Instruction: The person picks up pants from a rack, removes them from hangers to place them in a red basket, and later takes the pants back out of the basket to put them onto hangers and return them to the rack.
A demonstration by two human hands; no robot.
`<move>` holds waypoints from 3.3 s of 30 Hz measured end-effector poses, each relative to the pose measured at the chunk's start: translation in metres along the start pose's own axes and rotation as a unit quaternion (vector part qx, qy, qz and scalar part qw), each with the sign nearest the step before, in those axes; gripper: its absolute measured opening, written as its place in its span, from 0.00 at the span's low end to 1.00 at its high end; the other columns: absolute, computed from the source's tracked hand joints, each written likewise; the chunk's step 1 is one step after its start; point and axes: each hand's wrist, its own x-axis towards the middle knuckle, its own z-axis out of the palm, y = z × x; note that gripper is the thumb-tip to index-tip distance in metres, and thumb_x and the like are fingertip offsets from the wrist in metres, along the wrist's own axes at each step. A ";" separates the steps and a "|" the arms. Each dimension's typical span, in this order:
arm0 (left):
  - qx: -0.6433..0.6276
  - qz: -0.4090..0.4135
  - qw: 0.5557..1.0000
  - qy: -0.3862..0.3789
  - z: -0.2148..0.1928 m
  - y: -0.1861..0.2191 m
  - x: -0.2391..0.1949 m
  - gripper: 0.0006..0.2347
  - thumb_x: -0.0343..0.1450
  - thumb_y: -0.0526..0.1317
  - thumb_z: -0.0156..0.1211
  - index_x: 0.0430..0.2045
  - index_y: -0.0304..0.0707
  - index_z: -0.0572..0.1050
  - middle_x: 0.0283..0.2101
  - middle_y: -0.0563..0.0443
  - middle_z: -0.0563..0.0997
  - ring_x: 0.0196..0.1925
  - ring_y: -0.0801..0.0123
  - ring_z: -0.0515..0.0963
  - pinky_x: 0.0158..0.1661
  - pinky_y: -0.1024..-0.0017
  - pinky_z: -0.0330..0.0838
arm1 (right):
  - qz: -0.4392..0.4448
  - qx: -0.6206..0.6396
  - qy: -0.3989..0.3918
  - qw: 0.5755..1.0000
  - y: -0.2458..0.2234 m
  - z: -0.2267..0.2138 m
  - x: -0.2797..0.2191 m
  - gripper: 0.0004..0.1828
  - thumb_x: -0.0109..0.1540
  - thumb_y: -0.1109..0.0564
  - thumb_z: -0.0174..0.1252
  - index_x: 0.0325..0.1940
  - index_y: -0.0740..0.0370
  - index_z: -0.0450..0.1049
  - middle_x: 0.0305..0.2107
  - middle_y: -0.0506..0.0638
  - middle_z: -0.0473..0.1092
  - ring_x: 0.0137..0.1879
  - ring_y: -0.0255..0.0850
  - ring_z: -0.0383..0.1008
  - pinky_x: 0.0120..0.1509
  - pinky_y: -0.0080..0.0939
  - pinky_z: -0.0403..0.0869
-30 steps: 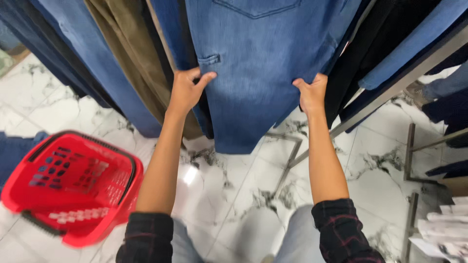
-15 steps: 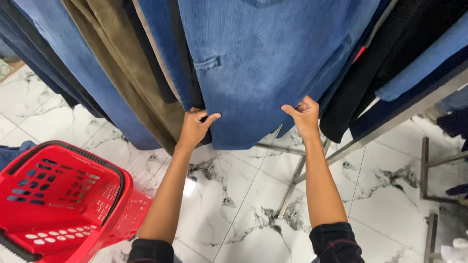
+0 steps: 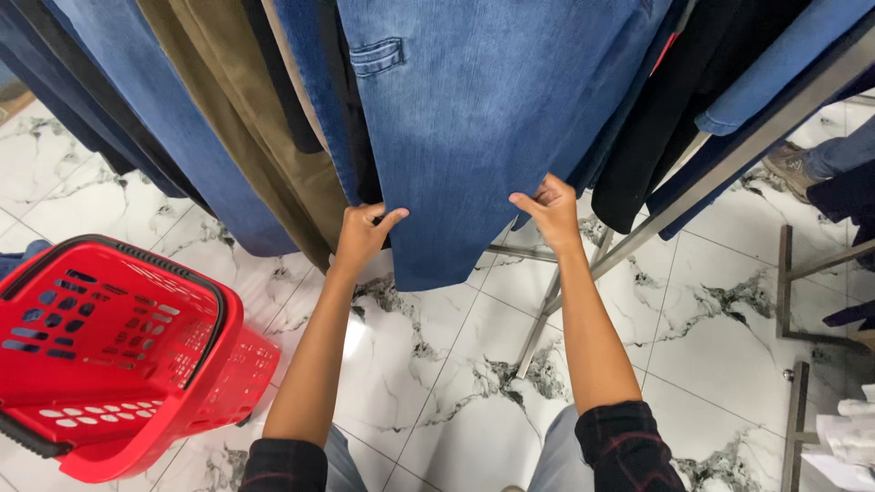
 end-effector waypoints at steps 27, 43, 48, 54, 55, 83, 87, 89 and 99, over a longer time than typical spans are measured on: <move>-0.024 -0.064 0.997 -0.039 0.011 -0.030 -0.064 0.06 0.73 0.40 0.69 0.37 0.39 0.86 0.33 0.46 0.86 0.39 0.54 0.86 0.44 0.66 0.76 | 0.096 -0.001 -0.018 0.995 0.126 -0.019 -0.089 0.17 0.57 0.67 0.73 0.48 0.64 0.78 0.39 0.54 0.81 0.45 0.34 0.80 0.52 0.36 0.80; -0.015 -0.113 0.991 -0.068 0.015 0.004 -0.094 0.08 0.73 0.40 0.70 0.43 0.42 0.85 0.39 0.48 0.87 0.45 0.56 0.85 0.50 0.66 0.75 | 0.148 -0.015 -0.026 0.988 0.081 0.013 -0.124 0.20 0.58 0.66 0.73 0.52 0.60 0.78 0.45 0.49 0.80 0.51 0.34 0.79 0.58 0.35 0.79; -0.016 -0.140 0.986 -0.087 0.015 0.018 -0.103 0.07 0.73 0.40 0.69 0.43 0.43 0.85 0.38 0.48 0.87 0.45 0.55 0.85 0.50 0.65 0.75 | 0.175 -0.035 -0.044 0.983 0.099 0.008 -0.139 0.19 0.57 0.64 0.74 0.50 0.59 0.78 0.43 0.48 0.80 0.48 0.31 0.78 0.51 0.30 0.77; -0.010 -0.161 0.982 -0.099 0.026 -0.013 -0.121 0.08 0.71 0.39 0.70 0.43 0.43 0.85 0.39 0.47 0.86 0.49 0.53 0.84 0.51 0.62 0.75 | 0.196 -0.043 -0.072 0.977 0.119 0.002 -0.150 0.19 0.57 0.64 0.74 0.51 0.58 0.78 0.43 0.47 0.80 0.48 0.31 0.78 0.50 0.30 0.78; -0.011 -0.161 0.982 -0.098 0.032 -0.037 -0.126 0.08 0.71 0.39 0.70 0.43 0.43 0.85 0.39 0.47 0.86 0.49 0.53 0.84 0.51 0.62 0.75 | 0.197 -0.044 -0.073 0.977 0.128 -0.001 -0.152 0.19 0.57 0.64 0.74 0.51 0.58 0.78 0.43 0.47 0.80 0.48 0.31 0.78 0.50 0.30 0.78; 0.048 -0.242 0.962 -0.118 0.055 -0.082 -0.186 0.05 0.71 0.40 0.71 0.34 0.41 0.85 0.28 0.45 0.85 0.27 0.64 0.79 0.33 0.69 0.69 | 0.326 -0.034 -0.100 0.940 0.174 -0.001 -0.179 0.21 0.58 0.66 0.72 0.55 0.55 0.78 0.44 0.49 0.80 0.48 0.31 0.77 0.56 0.32 0.80; 0.056 -0.254 0.957 -0.128 0.051 -0.073 -0.191 0.07 0.72 0.40 0.70 0.40 0.42 0.85 0.36 0.46 0.87 0.41 0.58 0.86 0.43 0.68 0.74 | 0.339 -0.041 -0.114 0.933 0.189 -0.004 -0.184 0.23 0.58 0.66 0.71 0.56 0.56 0.77 0.45 0.49 0.80 0.49 0.32 0.77 0.57 0.33 0.81; 0.055 -0.264 0.954 -0.131 0.051 -0.074 -0.194 0.07 0.72 0.40 0.70 0.42 0.42 0.85 0.37 0.47 0.87 0.44 0.57 0.85 0.46 0.67 0.75 | 0.345 -0.040 -0.116 0.931 0.184 -0.001 -0.185 0.23 0.58 0.66 0.71 0.56 0.55 0.77 0.45 0.49 0.80 0.49 0.32 0.77 0.58 0.34 0.80; 0.054 -0.281 0.946 -0.149 0.067 -0.128 -0.223 0.07 0.73 0.40 0.69 0.42 0.46 0.84 0.40 0.50 0.87 0.50 0.54 0.84 0.52 0.61 0.74 | 0.373 -0.094 -0.153 0.910 0.217 -0.010 -0.200 0.22 0.58 0.63 0.72 0.55 0.54 0.78 0.43 0.47 0.79 0.49 0.33 0.75 0.61 0.39 0.77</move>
